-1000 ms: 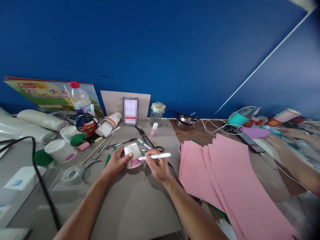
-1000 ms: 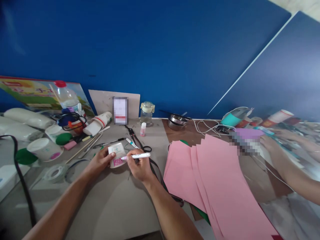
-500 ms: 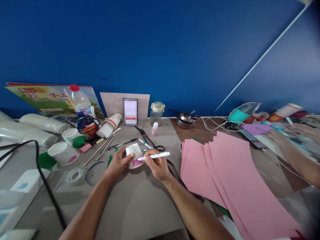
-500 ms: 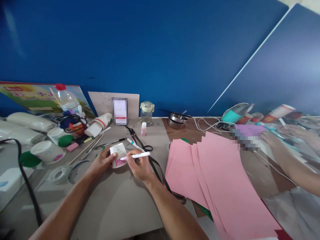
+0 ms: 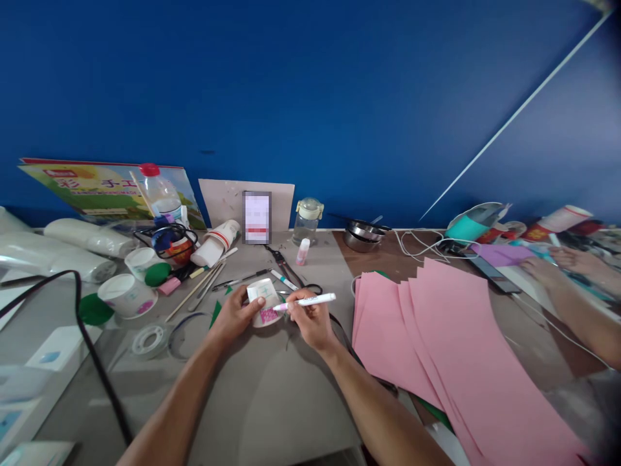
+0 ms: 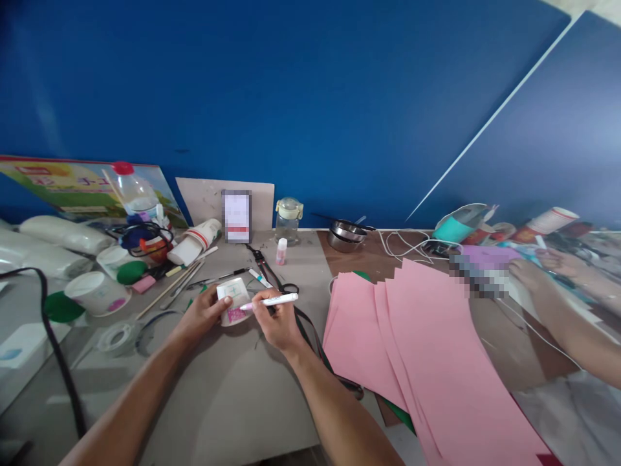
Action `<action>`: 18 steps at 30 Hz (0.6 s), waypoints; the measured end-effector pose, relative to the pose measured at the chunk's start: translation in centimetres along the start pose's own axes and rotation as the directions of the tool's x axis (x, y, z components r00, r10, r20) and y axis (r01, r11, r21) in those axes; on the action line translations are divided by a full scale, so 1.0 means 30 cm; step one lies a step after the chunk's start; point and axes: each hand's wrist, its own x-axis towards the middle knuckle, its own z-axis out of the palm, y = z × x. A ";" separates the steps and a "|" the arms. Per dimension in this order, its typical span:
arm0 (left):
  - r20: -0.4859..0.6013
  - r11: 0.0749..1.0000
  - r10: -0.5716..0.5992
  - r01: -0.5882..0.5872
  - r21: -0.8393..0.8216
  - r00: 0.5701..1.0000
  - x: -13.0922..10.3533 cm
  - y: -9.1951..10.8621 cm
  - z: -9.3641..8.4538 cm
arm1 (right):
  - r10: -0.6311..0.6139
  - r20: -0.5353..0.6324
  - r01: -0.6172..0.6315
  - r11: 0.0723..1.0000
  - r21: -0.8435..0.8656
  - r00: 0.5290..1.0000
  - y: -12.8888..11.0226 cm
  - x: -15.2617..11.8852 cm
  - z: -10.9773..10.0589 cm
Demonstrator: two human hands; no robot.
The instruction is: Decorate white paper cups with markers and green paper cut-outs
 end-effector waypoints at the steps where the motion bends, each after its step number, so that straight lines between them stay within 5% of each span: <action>1: -0.004 1.000 0.002 -0.002 0.002 1.000 0.002 -0.005 0.001 | -0.001 0.004 0.001 1.000 -0.003 1.000 -0.001 -0.001 0.002; 18: -0.028 0.999 -0.003 0.005 0.048 1.000 -0.001 0.006 0.002 | -0.044 0.033 0.046 0.997 -0.057 0.999 -0.022 -0.006 0.017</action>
